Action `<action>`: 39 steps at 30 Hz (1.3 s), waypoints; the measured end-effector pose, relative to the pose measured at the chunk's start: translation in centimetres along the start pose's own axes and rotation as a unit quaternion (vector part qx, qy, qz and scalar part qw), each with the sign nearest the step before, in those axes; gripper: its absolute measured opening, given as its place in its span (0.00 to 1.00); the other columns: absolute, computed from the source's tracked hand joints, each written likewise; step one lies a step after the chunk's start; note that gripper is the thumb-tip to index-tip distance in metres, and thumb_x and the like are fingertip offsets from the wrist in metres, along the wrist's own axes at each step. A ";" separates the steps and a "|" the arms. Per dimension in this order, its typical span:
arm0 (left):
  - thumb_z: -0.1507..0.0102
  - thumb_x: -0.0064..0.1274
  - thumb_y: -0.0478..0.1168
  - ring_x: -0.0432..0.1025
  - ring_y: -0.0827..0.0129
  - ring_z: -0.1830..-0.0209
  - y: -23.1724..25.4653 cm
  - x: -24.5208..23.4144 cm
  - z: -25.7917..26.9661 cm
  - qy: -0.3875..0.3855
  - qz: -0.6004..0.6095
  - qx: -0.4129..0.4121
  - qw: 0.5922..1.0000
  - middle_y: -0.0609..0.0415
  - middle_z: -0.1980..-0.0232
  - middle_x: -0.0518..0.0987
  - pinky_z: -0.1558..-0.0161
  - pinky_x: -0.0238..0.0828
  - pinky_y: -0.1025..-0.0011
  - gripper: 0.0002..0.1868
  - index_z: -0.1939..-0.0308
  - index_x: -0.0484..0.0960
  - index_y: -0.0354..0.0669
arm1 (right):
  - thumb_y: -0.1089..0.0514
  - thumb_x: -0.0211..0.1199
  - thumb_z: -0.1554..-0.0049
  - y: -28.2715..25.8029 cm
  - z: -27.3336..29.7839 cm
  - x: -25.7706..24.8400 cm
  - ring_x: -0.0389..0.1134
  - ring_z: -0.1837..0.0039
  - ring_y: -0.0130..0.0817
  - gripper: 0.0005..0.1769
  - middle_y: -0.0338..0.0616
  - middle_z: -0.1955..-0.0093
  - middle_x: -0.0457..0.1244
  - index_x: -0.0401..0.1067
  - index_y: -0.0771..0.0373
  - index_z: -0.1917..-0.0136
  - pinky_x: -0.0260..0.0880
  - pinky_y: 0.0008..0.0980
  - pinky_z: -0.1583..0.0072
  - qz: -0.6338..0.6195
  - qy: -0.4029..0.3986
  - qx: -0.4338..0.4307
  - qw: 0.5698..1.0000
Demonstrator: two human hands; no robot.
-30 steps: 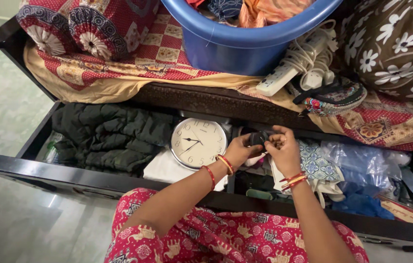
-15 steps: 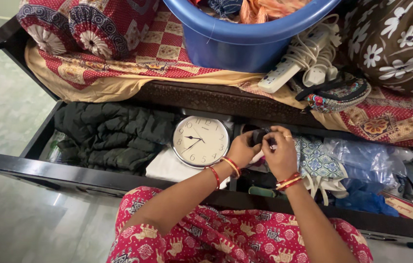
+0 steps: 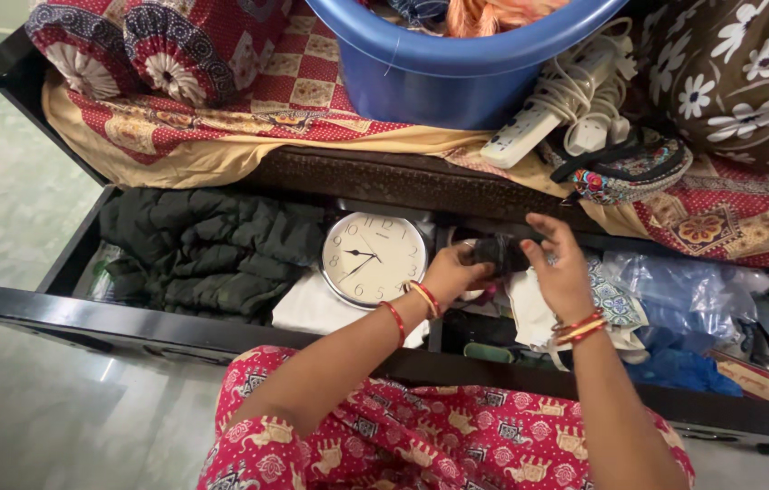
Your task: The person organizes items in an open drawer by picking up and placing various objects such as a charger, gloves, a hairbrush, a plastic bag, a pink basket, a rolled paper, a small bag, and a glue gun. The person moves items around within the drawer and places some on the surface above the drawer.
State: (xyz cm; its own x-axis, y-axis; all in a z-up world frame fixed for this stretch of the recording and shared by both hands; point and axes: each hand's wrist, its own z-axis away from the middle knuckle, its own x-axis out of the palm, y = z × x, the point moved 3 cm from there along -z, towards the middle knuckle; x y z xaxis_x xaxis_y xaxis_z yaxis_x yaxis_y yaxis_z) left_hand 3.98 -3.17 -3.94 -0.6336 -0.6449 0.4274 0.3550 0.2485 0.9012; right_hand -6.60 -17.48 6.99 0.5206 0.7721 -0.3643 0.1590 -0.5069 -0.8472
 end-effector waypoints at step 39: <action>0.34 0.47 0.32 0.71 0.73 0.70 9.8 -18.4 -1.9 0.319 0.242 0.150 0.904 0.51 0.56 0.80 0.69 0.71 0.72 0.16 0.41 0.72 0.40 | 0.54 0.69 0.39 8.3 -18.6 23.8 0.73 0.64 0.30 0.18 0.45 0.61 0.69 0.70 0.70 0.44 0.73 0.28 0.62 -0.051 -0.039 0.097 0.993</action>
State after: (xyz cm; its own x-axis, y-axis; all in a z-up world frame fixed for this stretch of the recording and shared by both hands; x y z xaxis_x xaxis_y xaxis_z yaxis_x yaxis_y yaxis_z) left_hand 20.43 9.78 -3.16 0.1049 -0.6695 0.7354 0.2216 0.7366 0.6390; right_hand 22.67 -10.45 -1.54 0.4417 0.8470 -0.2958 0.0381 -0.3472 -0.9370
